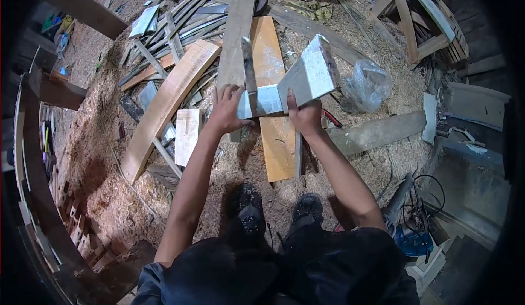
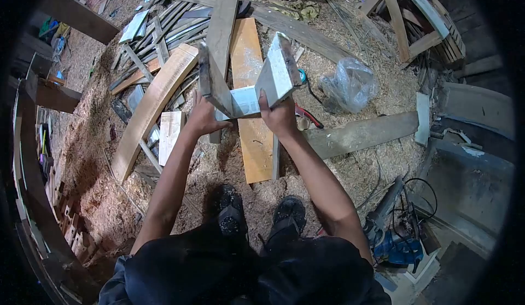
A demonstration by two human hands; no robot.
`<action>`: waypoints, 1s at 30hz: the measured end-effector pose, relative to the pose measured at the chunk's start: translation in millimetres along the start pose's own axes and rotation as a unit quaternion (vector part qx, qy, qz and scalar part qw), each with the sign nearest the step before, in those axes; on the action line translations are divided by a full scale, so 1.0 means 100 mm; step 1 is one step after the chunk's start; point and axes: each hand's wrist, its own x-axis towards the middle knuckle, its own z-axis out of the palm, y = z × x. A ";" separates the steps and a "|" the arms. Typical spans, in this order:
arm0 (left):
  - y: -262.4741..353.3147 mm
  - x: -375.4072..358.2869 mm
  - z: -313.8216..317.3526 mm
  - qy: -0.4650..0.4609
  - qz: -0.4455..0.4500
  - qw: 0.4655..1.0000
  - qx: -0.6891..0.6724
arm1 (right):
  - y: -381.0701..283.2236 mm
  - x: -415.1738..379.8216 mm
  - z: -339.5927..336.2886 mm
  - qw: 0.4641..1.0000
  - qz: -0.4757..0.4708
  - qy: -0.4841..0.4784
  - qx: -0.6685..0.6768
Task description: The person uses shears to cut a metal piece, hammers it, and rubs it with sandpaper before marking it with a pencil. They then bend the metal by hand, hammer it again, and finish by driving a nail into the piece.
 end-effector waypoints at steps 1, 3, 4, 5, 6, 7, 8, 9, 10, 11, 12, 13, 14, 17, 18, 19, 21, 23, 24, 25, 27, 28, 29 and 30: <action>0.02 0.02 0.02 -0.002 0.011 1.000 0.005 | 0.02 0.00 0.02 1.000 0.017 0.005 0.012; 0.03 0.07 0.07 0.003 0.036 0.999 0.005 | 0.05 -0.01 0.08 1.000 0.013 0.017 0.003; 0.02 0.11 0.09 0.011 0.048 0.999 0.001 | 0.08 -0.01 0.09 1.000 0.010 0.022 -0.001; 0.00 0.15 0.09 0.020 0.062 0.998 -0.001 | 0.10 0.01 0.10 1.000 0.002 0.003 -0.028; 0.02 0.18 0.06 0.004 0.049 0.998 -0.033 | 0.10 0.05 0.09 0.999 0.006 -0.014 -0.030; 0.04 0.21 0.02 -0.014 0.037 0.997 -0.065 | 0.09 0.08 0.09 0.999 0.010 -0.031 -0.032; 0.07 0.23 -0.02 -0.031 0.024 0.995 -0.096 | 0.07 0.11 0.08 0.998 0.015 -0.047 -0.034; 0.04 0.26 0.03 -0.039 0.025 0.995 -0.093 | 0.07 0.14 0.09 0.998 -0.014 -0.038 -0.039; 0.02 0.30 0.07 -0.047 0.025 0.995 -0.089 | 0.06 0.15 0.08 0.999 -0.007 -0.037 -0.030; -0.02 0.33 0.10 -0.054 0.025 0.995 -0.084 | 0.05 0.16 0.08 0.999 -0.002 -0.036 -0.020; 0.01 0.34 0.05 -0.057 0.023 0.994 -0.091 | 0.04 0.19 0.06 0.999 -0.001 -0.033 -0.012; 0.03 0.34 -0.01 -0.058 0.019 0.993 -0.099 | 0.04 0.22 0.05 1.000 0.000 -0.030 -0.004; 0.07 0.31 -0.05 -0.062 0.015 0.992 -0.107 | 0.05 0.24 0.03 1.000 -0.001 -0.025 0.004; 0.14 0.20 -0.04 -0.092 0.004 0.973 -0.213 | -0.24 0.37 -0.13 0.999 0.034 -0.007 0.034; 0.22 0.16 -0.07 -0.089 -0.001 0.961 -0.263 | -0.41 0.45 -0.21 0.998 0.051 0.000 0.045; 0.30 0.12 -0.10 -0.085 -0.006 0.946 -0.313 | -0.52 0.48 -0.27 0.997 0.051 0.020 0.052; 0.47 0.03 -0.13 -0.040 -0.048 0.933 -0.354 | -0.71 0.55 -0.40 0.995 0.049 0.057 0.064; 0.47 -0.03 0.00 0.012 -0.071 0.930 -0.361 | -0.85 0.54 -0.50 0.990 0.059 0.092 0.089; 0.43 -0.03 0.07 0.005 -0.092 0.914 -0.395 | -0.90 0.50 -0.59 0.988 0.093 0.100 0.072; 0.41 -0.02 0.09 -0.001 -0.112 0.897 -0.428 | -0.99 0.48 -0.64 0.978 0.096 0.151 0.106; 0.39 -0.03 0.09 0.006 -0.138 0.873 -0.468 | -1.07 0.47 -0.66 0.954 0.093 0.242 0.149; 0.41 -0.03 0.07 0.021 -0.141 0.868 -0.476 | -1.04 0.48 -0.65 0.942 0.087 0.283 0.159; 0.44 -0.05 0.06 0.033 -0.146 0.863 -0.483 | -0.94 0.46 -0.66 0.938 0.086 0.285 0.178; 0.50 -0.06 -0.02 0.044 -0.145 0.852 -0.501 | -0.95 0.46 -0.64 0.927 0.100 0.300 0.200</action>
